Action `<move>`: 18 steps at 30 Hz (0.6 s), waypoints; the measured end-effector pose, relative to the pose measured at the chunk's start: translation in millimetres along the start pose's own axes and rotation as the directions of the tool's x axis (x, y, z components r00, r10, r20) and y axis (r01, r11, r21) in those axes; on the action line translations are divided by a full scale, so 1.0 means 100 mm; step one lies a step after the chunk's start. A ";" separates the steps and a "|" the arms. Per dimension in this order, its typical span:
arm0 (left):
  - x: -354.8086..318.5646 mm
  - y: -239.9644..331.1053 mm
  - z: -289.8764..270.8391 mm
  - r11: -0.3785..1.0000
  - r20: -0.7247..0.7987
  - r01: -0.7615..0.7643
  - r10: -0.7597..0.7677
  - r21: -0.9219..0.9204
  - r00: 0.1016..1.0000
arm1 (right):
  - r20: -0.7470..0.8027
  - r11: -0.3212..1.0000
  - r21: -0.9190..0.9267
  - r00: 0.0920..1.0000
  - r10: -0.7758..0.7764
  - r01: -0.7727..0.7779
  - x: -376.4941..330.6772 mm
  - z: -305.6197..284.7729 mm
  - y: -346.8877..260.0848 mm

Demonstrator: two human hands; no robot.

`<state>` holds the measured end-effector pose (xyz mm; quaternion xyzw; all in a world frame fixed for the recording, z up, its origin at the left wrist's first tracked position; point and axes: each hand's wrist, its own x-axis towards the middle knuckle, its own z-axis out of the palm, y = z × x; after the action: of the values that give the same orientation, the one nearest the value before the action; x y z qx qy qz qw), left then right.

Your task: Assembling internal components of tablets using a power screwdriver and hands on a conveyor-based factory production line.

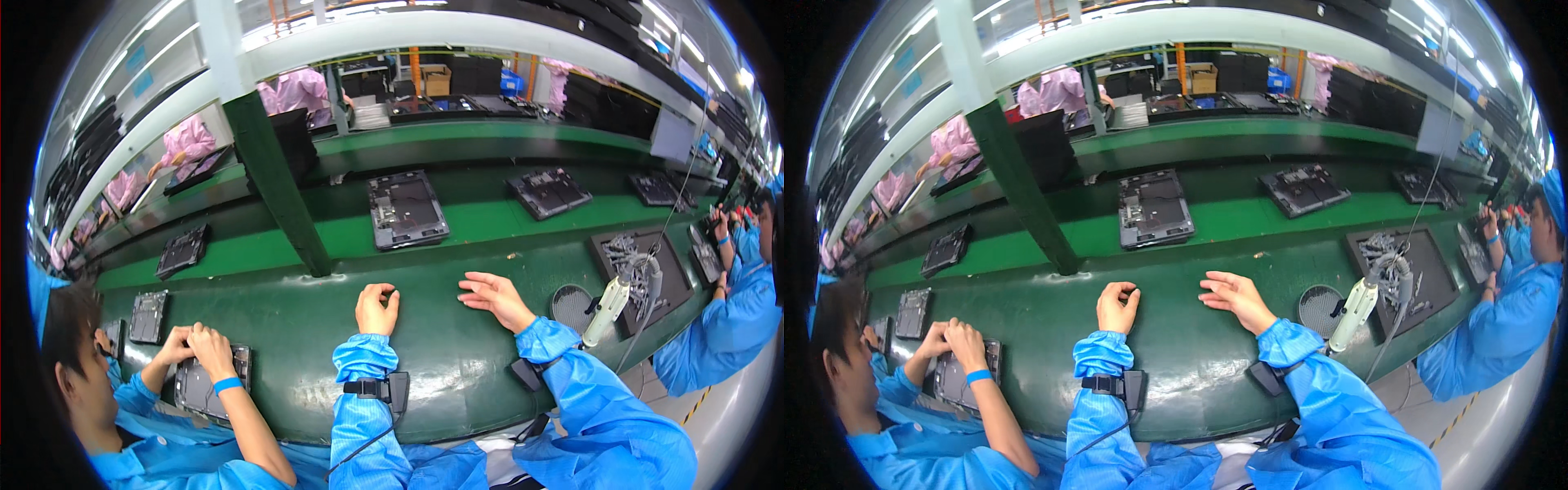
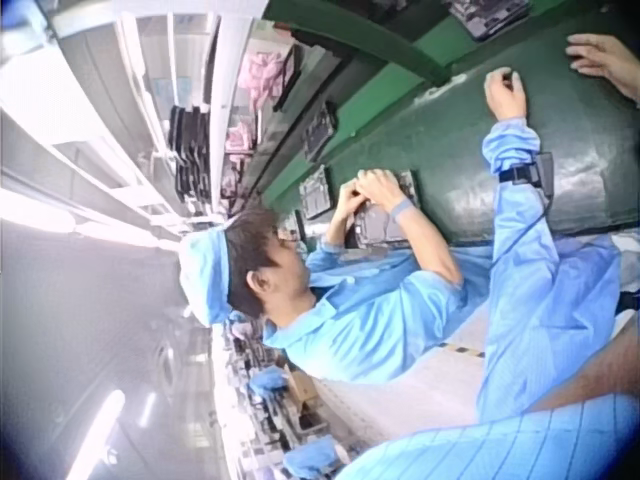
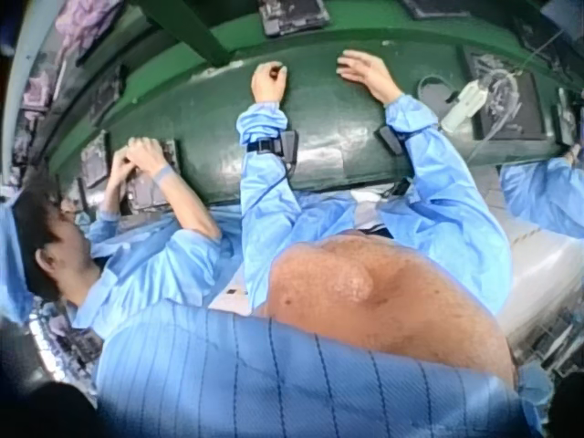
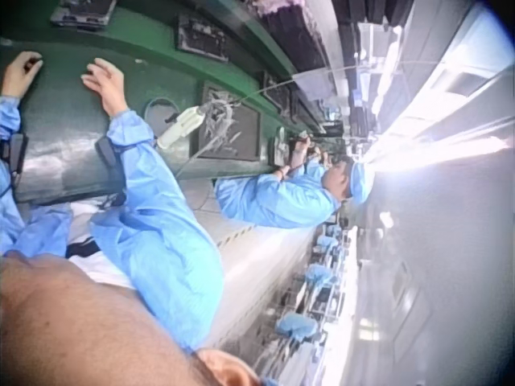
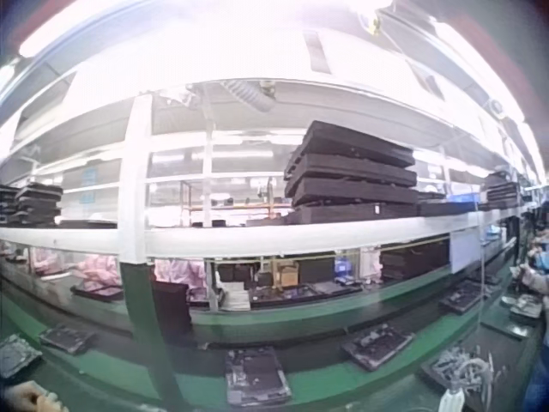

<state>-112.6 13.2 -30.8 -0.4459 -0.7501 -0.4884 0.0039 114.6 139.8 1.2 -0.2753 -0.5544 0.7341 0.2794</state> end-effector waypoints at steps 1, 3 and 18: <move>0.02 0.03 0.03 1.000 0.024 -0.016 0.016 -0.002 1.000 | 0.028 1.000 0.002 0.999 0.024 -0.024 -0.10 -0.06 0.00; 0.08 0.02 0.11 0.991 0.020 -0.116 0.115 0.061 0.993 | 0.034 0.998 -0.066 0.999 0.009 -0.007 -0.22 -0.10 0.10; 0.45 0.12 0.61 0.922 -0.032 -0.150 0.173 0.358 0.984 | 0.142 0.839 -0.502 0.976 -0.163 0.213 -0.34 -0.07 0.19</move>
<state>-106.0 89.6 -34.0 -0.4825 -0.7860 -0.3571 0.1480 140.8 115.9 -15.6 -0.2495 -0.7667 0.5406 0.2400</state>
